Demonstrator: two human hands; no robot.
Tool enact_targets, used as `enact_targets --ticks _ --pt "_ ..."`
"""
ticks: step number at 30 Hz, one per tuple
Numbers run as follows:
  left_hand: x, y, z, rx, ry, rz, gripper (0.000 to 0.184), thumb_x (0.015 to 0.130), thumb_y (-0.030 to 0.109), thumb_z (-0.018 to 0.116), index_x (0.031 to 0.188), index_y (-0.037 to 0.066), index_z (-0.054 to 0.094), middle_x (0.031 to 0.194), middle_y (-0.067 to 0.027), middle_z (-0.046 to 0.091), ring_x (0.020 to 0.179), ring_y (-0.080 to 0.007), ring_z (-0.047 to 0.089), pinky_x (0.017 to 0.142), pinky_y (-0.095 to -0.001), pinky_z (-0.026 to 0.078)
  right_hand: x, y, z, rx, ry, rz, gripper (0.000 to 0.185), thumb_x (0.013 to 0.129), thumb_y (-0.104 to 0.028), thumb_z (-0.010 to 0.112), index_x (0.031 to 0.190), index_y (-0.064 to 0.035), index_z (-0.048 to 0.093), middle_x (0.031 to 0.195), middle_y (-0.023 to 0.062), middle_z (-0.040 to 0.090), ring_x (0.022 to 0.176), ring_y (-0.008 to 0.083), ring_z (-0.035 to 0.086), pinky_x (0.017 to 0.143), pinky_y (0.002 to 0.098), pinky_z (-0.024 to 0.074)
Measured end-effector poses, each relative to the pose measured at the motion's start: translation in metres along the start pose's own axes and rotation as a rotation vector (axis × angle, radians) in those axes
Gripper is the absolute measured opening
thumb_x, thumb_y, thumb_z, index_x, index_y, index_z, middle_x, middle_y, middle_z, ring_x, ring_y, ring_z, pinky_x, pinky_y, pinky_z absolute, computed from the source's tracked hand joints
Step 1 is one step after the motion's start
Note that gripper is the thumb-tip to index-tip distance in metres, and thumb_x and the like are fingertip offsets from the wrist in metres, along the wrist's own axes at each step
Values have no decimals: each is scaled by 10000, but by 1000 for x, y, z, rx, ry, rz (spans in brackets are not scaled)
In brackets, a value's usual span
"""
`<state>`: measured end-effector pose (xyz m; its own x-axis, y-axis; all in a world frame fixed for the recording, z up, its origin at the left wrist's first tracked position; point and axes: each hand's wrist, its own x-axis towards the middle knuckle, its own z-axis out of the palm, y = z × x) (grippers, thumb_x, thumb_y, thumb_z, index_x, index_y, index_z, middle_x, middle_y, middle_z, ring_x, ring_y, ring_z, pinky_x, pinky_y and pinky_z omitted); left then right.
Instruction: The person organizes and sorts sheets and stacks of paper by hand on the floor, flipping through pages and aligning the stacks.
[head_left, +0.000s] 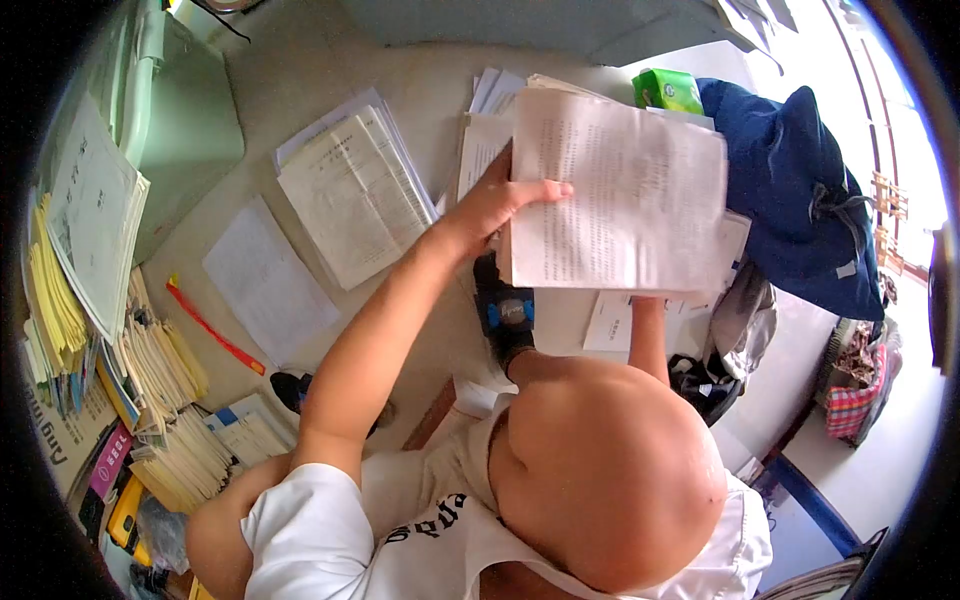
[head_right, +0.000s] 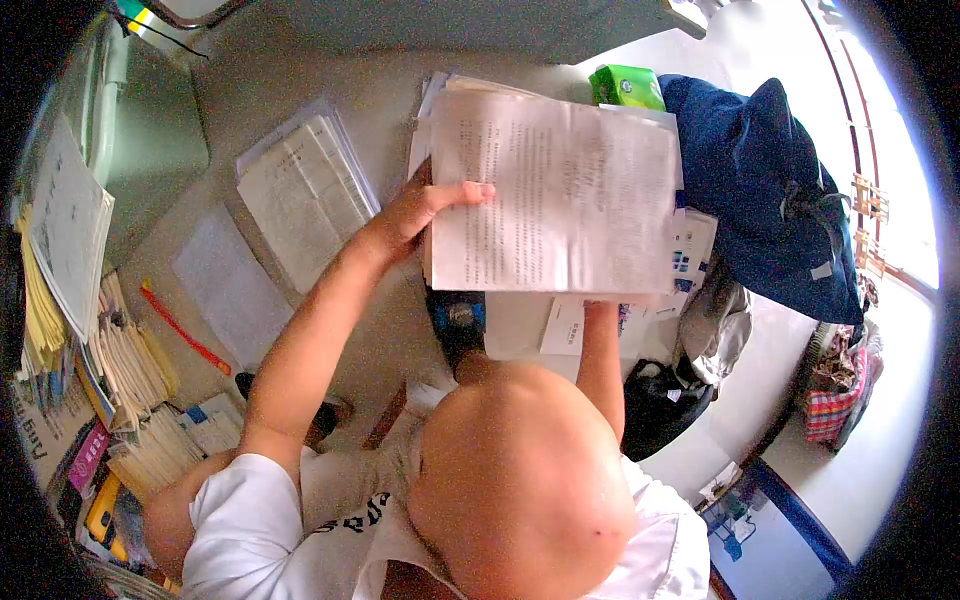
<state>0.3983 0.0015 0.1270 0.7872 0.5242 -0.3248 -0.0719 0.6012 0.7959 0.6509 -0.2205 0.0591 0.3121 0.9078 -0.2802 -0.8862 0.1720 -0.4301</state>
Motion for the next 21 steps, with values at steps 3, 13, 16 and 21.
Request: enact_targets --ticks 3,13,16,21 --pt "13 -19 -33 132 95 -9 716 753 347 770 1331 3 523 1127 -130 654 1040 -233 639 924 -363 506 20 -9 0 -28 -41 54 743 986 -566 468 1497 -34 387 1485 173 485 1329 323 507 1122 466 405" --pt "26 -63 -91 1330 376 -86 864 745 516 781 1204 -184 568 1103 -321 668 1011 -380 686 915 -407 538 38 21 -76 -779 622 282 563 891 -446 677 1311 -77 613 1275 72 642 1223 228 568 1026 362 427" --pt "36 -90 -111 1147 431 -248 987 723 586 805 1248 -186 486 1272 -358 556 1162 -418 600 976 -422 501 45 24 -49 -883 575 254 629 885 -467 686 1345 -49 590 1318 118 614 1216 256 563 1047 372 402" --pt "42 -77 -105 726 488 -87 848 746 541 787 1136 -185 583 1062 -304 682 970 -357 700 833 -403 564 53 21 -24 -1295 612 300 797 806 -558 743 1357 -10 565 1278 148 634 1163 271 594 1019 385 426"
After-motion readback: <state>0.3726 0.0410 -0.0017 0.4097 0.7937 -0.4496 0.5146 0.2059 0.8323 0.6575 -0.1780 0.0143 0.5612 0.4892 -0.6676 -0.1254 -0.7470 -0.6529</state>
